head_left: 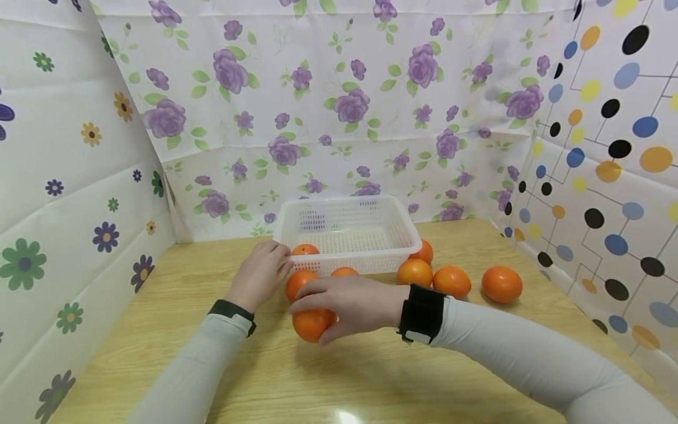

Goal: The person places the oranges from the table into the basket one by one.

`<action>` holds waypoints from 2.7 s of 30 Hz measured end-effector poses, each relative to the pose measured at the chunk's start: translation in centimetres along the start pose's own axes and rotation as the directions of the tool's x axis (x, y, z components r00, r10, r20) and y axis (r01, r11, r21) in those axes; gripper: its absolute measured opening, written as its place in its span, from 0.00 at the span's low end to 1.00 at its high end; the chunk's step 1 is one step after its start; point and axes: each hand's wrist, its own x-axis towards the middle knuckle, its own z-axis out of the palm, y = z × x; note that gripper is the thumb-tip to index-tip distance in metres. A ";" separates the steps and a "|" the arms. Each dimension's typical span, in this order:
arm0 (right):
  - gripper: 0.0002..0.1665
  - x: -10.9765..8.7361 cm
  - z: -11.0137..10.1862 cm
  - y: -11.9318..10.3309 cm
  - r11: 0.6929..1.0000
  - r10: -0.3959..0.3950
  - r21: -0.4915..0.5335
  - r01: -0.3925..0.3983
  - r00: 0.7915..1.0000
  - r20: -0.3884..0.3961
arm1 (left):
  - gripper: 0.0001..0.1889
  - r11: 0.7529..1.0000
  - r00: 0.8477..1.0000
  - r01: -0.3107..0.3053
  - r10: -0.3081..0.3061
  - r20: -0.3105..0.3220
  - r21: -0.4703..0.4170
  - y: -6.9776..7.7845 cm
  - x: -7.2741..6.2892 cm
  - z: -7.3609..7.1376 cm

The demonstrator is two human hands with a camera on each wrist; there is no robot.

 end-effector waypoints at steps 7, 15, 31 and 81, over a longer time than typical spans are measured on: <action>0.41 0.0 -0.3 0.2 1.000 0.019 0.008 -0.018 0.999 -0.027 | 0.12 1.000 1.000 0.009 -0.009 0.005 -0.008 0.0 0.0 0.0; 0.42 0.0 -0.9 0.3 1.000 0.027 0.002 -0.027 0.998 -0.053 | 0.12 1.000 1.000 -0.006 0.006 -0.008 0.001 0.1 0.0 0.0; 0.44 -0.3 -1.6 0.8 0.995 0.068 -0.068 -0.078 0.988 -0.137 | 0.12 1.000 1.000 0.014 -0.014 0.009 0.011 0.0 0.1 0.1; 0.40 1.6 -4.5 6.0 0.978 0.194 -0.005 -0.209 0.917 -0.350 | 0.11 1.000 0.999 -0.008 0.007 -0.045 -0.020 -0.3 0.0 0.4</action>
